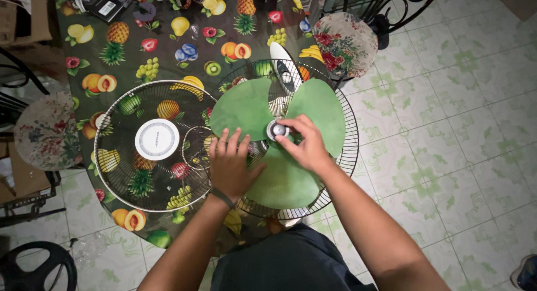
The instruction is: The person disassembles an electric fan by removing the front grille, detaching the fan blades, and unscrewing the central hub. The components are placed on the table, and the person continues to remove the rear grille and motor housing.
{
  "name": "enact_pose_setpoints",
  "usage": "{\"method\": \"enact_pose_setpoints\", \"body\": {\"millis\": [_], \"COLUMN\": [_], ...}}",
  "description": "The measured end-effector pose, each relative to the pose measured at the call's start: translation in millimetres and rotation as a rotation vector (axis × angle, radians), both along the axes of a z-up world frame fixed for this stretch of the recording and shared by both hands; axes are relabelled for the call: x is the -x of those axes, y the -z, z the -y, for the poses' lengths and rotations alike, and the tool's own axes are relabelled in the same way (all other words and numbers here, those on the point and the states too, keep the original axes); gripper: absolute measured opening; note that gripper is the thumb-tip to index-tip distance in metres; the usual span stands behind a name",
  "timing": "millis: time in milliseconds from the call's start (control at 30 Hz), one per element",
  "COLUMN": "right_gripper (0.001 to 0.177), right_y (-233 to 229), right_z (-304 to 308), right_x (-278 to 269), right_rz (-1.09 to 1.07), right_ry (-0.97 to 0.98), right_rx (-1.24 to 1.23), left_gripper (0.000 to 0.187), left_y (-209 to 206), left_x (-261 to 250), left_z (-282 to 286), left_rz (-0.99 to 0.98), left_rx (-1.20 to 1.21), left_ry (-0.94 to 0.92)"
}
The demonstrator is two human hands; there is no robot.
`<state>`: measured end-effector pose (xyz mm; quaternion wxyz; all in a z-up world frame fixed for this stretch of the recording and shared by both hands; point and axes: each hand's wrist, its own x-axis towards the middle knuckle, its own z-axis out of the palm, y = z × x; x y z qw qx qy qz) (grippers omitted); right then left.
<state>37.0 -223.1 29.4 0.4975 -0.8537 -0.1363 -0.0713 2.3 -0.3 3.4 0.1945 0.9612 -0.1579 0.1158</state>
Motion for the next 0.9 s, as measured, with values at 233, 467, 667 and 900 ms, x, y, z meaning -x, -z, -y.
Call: {"method": "enact_pose_setpoints", "body": {"millis": [233,467,667,900], "right_gripper": [0.039,0.045,0.046,0.047], "right_y": [-2,7,7,-1], "right_z": [-15,-34,-58,-82], "right_x": [7,8,11,16], "right_rz": [-0.091,-0.320,-0.427,-0.397], "right_ry": [-0.040,-0.179,-0.351,-0.383], "right_rx": [-0.140,-0.345,-0.499,-0.339], "left_gripper": [0.063,0.048,0.043,0.047], "left_y": [-4,-23,-9,16], "left_x": [4,5,13,28], "left_z": [-5,-15,-23,-43], "left_rz": [0.149,-0.246,-0.471,-0.466], "left_rx": [0.199,0.857,1.265,1.347], "left_ry": [-0.007,-0.050,-0.059,-0.078]}}
